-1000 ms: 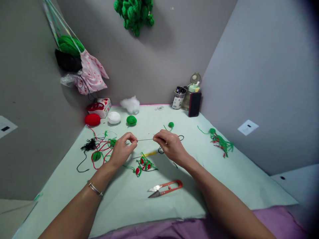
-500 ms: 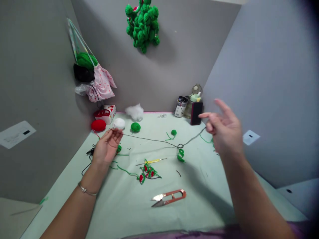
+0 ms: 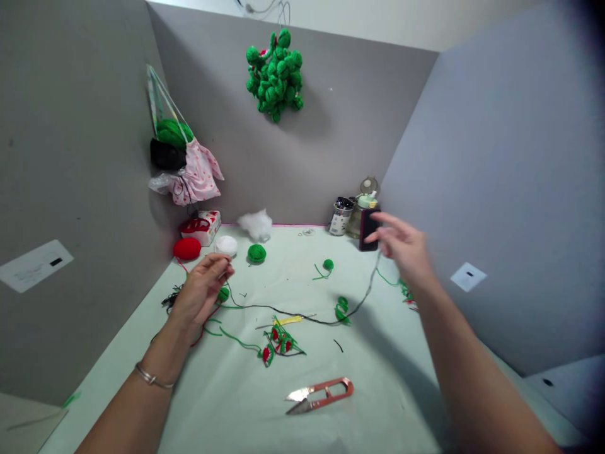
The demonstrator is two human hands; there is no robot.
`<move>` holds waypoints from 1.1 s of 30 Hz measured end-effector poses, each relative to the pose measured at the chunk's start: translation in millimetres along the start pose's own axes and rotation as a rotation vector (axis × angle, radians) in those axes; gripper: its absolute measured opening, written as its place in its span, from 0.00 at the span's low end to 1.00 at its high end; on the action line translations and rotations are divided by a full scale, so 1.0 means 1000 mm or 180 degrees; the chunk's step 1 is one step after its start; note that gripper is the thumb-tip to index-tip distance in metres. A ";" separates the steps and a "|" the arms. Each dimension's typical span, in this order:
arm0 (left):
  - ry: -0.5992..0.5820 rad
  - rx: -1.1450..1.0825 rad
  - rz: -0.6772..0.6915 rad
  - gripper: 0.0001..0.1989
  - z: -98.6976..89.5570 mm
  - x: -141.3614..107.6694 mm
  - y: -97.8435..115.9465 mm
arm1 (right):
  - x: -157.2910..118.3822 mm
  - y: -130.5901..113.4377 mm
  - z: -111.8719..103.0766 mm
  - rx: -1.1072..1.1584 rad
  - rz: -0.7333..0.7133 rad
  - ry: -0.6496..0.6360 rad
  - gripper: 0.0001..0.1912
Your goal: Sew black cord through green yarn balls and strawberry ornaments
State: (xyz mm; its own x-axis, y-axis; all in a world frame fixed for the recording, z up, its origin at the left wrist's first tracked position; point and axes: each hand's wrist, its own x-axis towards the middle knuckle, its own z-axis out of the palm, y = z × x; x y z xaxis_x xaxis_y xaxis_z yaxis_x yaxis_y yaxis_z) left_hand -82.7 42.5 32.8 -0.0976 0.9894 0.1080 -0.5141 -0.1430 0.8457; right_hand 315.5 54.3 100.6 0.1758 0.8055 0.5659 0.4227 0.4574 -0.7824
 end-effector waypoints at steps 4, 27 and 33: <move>-0.0958 0.1046 -0.0111 0.12 0.017 -0.017 -0.008 | 0.000 0.036 0.052 -0.1852 -0.0104 -0.1014 0.13; -0.1739 0.1623 -0.0082 0.17 0.053 -0.058 -0.052 | -0.087 -0.019 0.109 0.1361 0.1792 -0.2879 0.31; -0.1627 0.1522 -0.0163 0.17 0.059 -0.063 -0.050 | -0.098 -0.016 0.119 0.1329 0.1941 -0.2748 0.32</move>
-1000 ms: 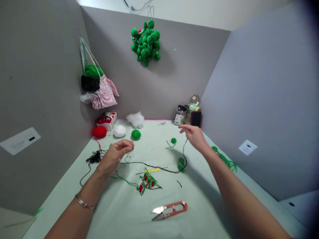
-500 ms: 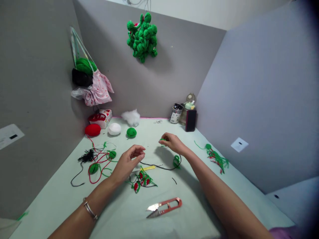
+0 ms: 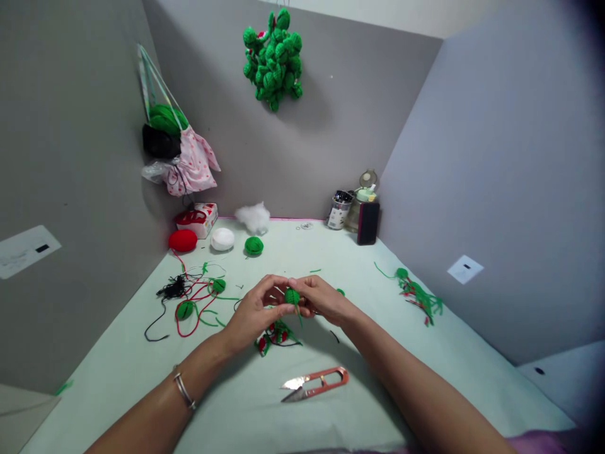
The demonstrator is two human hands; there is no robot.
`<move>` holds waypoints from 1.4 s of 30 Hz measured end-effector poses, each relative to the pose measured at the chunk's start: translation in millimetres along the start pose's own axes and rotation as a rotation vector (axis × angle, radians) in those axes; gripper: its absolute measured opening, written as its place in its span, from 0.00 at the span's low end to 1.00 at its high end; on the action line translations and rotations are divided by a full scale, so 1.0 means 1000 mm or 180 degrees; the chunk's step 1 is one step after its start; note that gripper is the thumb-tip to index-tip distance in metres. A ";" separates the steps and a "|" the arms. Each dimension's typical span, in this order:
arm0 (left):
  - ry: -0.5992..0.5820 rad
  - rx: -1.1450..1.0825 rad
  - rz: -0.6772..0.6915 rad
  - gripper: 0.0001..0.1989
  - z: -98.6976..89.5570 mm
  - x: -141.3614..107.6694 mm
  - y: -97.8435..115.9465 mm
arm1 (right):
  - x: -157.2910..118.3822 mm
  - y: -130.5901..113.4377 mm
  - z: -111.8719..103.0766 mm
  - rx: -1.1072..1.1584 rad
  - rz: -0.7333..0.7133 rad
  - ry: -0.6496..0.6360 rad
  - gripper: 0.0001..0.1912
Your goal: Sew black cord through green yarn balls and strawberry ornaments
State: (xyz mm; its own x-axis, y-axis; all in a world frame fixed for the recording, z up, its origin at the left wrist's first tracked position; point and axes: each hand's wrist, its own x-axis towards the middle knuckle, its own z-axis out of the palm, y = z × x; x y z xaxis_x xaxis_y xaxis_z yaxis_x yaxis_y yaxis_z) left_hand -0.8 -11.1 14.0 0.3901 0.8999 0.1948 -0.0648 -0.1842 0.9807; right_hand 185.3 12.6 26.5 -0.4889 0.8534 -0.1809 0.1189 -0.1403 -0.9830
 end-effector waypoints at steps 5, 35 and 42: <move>0.0682 -0.1439 -0.0628 0.10 -0.016 0.013 -0.003 | 0.005 0.004 -0.011 -0.0144 -0.0446 0.0650 0.27; 0.0701 -0.1580 -0.0384 0.15 -0.016 0.012 -0.009 | -0.017 0.001 0.022 -0.1819 -0.1257 0.1447 0.07; 0.0627 -0.1228 -0.0545 0.23 -0.013 0.009 -0.006 | -0.012 0.002 0.022 -0.1543 -0.1008 0.1373 0.08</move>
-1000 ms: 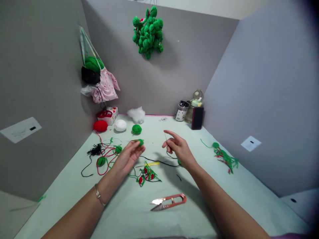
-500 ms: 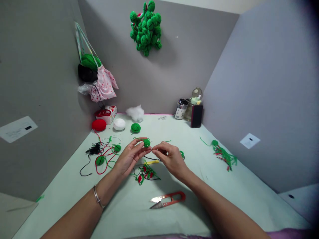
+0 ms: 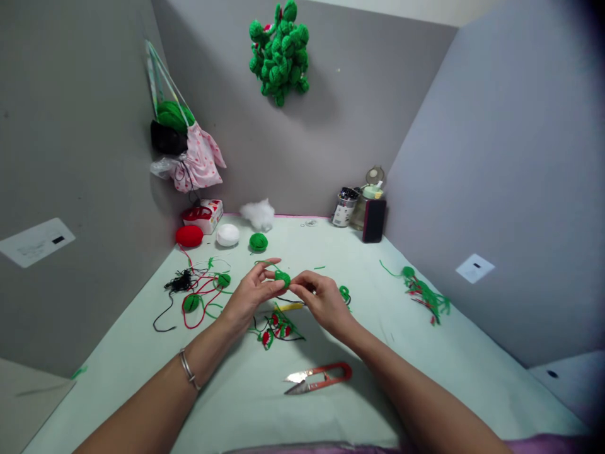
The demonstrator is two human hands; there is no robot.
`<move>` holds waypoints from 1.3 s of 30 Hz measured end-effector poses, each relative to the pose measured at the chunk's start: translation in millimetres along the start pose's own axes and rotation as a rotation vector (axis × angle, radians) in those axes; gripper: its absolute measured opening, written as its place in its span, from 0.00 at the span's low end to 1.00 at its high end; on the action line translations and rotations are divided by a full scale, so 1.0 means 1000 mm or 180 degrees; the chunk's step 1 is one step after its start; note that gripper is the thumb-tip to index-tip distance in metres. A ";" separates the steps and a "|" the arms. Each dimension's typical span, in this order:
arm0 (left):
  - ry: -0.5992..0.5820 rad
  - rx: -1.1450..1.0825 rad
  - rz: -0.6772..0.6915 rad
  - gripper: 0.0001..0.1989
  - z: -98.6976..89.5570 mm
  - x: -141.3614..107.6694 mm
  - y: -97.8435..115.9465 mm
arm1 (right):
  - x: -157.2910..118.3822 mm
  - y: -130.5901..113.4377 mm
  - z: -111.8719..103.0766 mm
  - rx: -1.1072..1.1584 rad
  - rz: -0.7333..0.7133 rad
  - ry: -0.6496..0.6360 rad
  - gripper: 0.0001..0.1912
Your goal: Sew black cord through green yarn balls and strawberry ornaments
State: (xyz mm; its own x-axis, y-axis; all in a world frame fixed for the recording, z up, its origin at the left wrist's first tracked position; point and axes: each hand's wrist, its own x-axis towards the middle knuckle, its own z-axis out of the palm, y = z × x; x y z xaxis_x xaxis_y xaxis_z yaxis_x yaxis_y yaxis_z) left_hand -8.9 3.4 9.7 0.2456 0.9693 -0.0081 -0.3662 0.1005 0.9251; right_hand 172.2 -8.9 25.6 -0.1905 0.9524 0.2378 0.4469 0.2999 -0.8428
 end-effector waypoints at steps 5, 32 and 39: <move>-0.0165 -0.0412 -0.0181 0.12 0.003 -0.001 0.008 | 0.002 0.000 0.003 0.0421 0.0122 -0.0128 0.10; 0.0008 0.0058 0.0172 0.16 0.005 -0.001 0.001 | -0.001 0.000 0.002 0.0131 -0.0453 0.0456 0.09; -0.0065 0.0105 0.0239 0.16 -0.004 0.004 0.006 | 0.002 0.000 -0.009 0.0559 -0.0131 -0.0235 0.08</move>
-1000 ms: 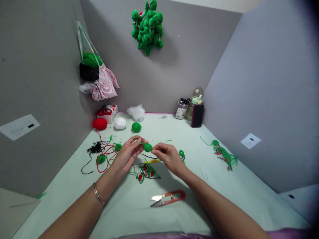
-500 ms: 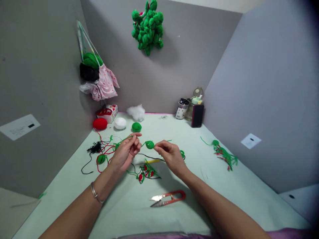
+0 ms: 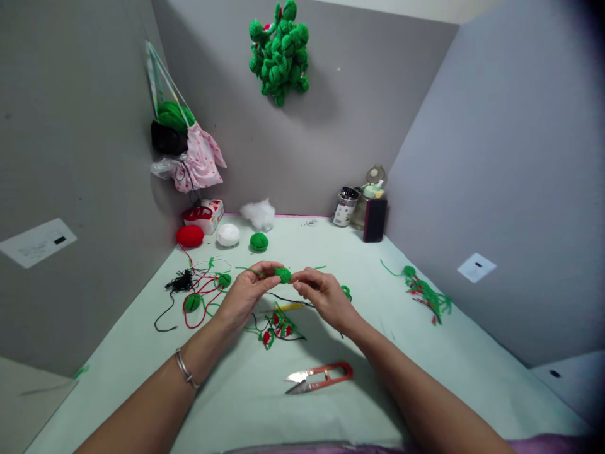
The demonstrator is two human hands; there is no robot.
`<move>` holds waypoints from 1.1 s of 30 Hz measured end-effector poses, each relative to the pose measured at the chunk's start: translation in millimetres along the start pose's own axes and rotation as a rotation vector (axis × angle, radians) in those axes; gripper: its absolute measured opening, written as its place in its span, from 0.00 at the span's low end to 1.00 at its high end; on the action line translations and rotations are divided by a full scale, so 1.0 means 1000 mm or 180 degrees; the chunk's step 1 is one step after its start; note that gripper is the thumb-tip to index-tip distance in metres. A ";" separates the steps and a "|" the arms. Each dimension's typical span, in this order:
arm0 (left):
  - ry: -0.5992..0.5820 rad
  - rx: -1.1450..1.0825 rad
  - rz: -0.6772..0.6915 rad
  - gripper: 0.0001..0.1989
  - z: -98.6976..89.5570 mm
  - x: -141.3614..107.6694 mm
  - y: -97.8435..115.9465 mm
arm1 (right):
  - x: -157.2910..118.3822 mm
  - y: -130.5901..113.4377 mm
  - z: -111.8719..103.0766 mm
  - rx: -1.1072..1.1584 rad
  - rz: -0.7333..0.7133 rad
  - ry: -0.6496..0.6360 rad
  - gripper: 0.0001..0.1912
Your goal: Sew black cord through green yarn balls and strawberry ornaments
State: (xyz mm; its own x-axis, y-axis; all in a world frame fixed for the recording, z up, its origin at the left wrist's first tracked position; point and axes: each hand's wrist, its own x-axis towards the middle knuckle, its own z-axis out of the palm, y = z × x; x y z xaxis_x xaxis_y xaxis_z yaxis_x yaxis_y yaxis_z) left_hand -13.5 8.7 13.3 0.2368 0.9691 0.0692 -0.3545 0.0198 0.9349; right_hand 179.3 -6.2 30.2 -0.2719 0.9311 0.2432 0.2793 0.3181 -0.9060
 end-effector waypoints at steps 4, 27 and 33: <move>-0.0091 0.0055 0.0061 0.14 -0.002 0.000 -0.001 | 0.000 -0.003 -0.003 0.0297 0.0246 -0.0230 0.09; -0.0272 0.0419 0.0371 0.17 0.010 -0.008 -0.002 | 0.003 0.004 0.002 0.0693 0.0375 -0.0180 0.06; -0.0322 0.0419 0.0335 0.18 0.012 -0.009 -0.002 | 0.000 0.001 0.001 0.0687 0.0304 -0.0238 0.06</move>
State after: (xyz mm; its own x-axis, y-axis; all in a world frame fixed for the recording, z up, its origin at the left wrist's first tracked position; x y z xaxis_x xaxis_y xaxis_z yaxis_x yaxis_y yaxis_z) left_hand -4.2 -3.3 15.1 0.2966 0.9344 0.1975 -0.2624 -0.1192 0.9576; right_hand 178.4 -5.6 29.0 -0.3232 0.9368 0.1340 0.1059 0.1765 -0.9786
